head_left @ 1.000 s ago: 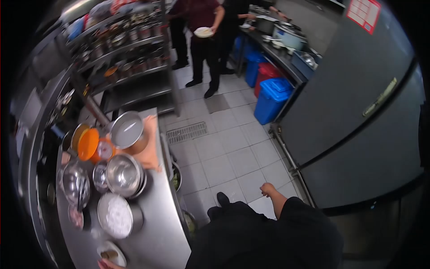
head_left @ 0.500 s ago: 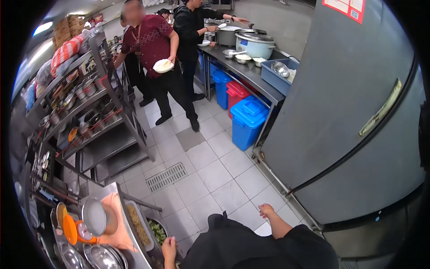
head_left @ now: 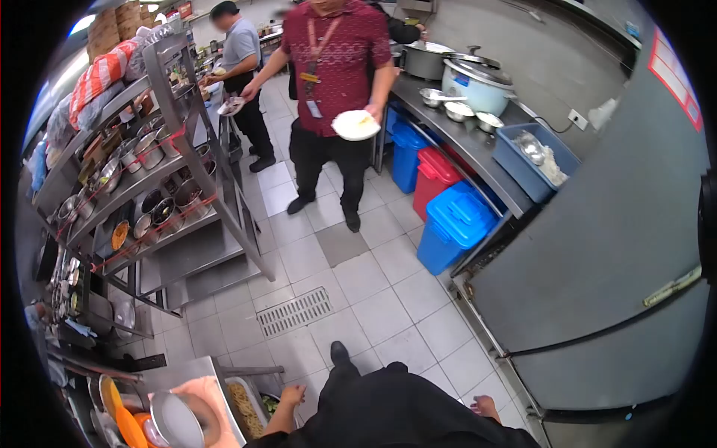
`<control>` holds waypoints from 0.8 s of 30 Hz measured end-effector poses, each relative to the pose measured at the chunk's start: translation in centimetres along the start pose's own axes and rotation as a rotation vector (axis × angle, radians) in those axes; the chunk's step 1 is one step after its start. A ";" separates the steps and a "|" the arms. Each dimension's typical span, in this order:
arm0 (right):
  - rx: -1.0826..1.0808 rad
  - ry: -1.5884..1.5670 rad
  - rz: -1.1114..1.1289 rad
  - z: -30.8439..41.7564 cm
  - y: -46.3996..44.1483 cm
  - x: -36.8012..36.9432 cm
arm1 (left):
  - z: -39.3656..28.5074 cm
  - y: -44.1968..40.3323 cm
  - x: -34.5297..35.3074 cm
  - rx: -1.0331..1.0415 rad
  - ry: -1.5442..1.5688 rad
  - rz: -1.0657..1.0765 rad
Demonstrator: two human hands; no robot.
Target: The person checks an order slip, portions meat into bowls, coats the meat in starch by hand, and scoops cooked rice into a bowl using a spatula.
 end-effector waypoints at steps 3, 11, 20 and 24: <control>-0.146 0.018 0.007 1.0 4.9 3.6 | -3.4 -6.2 -5.6 -0.002 -0.174 0.043; -0.237 0.130 0.105 7.4 6.2 11.4 | -13.9 -14.0 -14.8 0.066 0.030 -0.148; -0.102 0.204 0.138 13.1 2.9 15.7 | -11.9 -15.7 -14.0 0.035 0.044 0.036; -0.079 0.210 0.106 14.8 3.5 19.5 | -10.4 -20.4 -17.8 -0.136 -0.097 0.132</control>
Point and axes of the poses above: each hand's wrist, its own y-axis away from the middle knuckle, its own x-axis out of the palm, z = x × y, the point moved 3 cm from there along -y, towards the middle knuckle, and after that the axes turned 3 degrees about -y, right-handed, at the moved point
